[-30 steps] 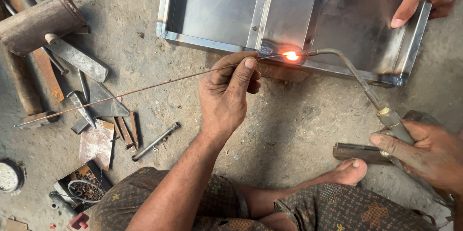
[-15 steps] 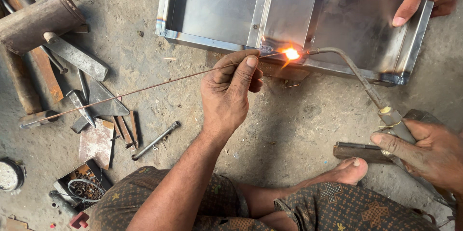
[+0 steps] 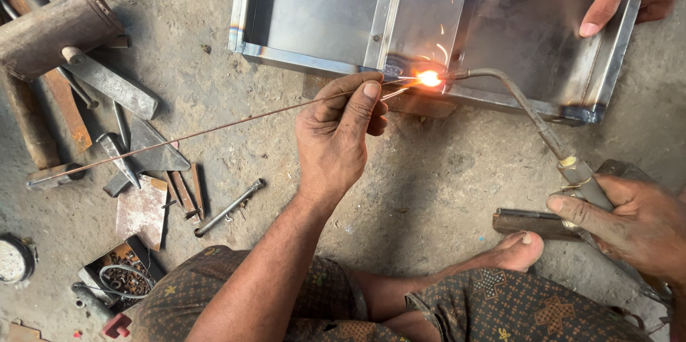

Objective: The person uses a welding torch and filler rod to weld the corner seams of a rectangular metal box. They feed the rod into the molten pool while moving the torch along the joint. Another person briefly repositions the box during the process.

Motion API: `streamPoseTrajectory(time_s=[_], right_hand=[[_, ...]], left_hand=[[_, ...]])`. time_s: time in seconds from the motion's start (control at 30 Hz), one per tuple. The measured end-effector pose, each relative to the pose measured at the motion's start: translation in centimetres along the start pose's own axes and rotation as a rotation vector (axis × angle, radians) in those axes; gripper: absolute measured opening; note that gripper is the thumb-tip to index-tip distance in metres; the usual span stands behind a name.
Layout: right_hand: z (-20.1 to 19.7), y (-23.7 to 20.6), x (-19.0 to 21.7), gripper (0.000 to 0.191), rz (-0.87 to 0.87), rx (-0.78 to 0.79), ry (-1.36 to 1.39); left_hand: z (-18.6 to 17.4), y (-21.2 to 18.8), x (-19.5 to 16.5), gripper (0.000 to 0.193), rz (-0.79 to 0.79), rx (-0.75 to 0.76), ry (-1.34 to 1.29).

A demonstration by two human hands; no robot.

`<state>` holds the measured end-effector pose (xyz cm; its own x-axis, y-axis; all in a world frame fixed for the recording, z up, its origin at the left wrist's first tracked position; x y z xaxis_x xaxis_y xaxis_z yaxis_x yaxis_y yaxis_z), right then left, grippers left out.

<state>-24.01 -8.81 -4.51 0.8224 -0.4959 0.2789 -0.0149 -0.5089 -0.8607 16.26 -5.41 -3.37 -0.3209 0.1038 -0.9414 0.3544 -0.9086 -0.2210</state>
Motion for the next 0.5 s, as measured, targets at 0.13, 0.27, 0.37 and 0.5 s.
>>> streamPoseTrajectory(time_s=[0.13, 0.27, 0.37, 0.5], right_hand=[[-0.8, 0.4, -1.4, 0.038, -0.023, 0.028, -0.041], [-1.7, 0.2, -3.4, 0.043, -0.069, -0.073, -0.089], [-2.0, -1.0, -4.9, 0.046, -0.143, -0.135, 0.042], [-3.0, -4.6, -8.7, 0.053, -0.009, -0.362, 0.129]], left_hand=[[0.1, -0.1, -0.6, 0.025, 0.007, 0.005, -0.011], [-0.6, -0.4, -2.6, 0.025, 0.074, -0.007, -0.094], [-1.8, -0.8, -4.7, 0.024, 0.159, -0.022, -0.129], [-3.9, -1.7, -7.4, 0.023, 0.235, -0.122, -0.099]])
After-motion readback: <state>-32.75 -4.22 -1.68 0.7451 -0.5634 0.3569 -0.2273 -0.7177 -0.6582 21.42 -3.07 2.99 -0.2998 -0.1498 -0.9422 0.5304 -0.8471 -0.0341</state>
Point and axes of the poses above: each hand's wrist, its own y-axis towards the middle knuckle, its own z-axis out of the palm, x = y × z, the point moved 3 cm from there along y, towards the middle knuckle, and after that the axes turned 4 degrees about y, right-handed, at the moved point
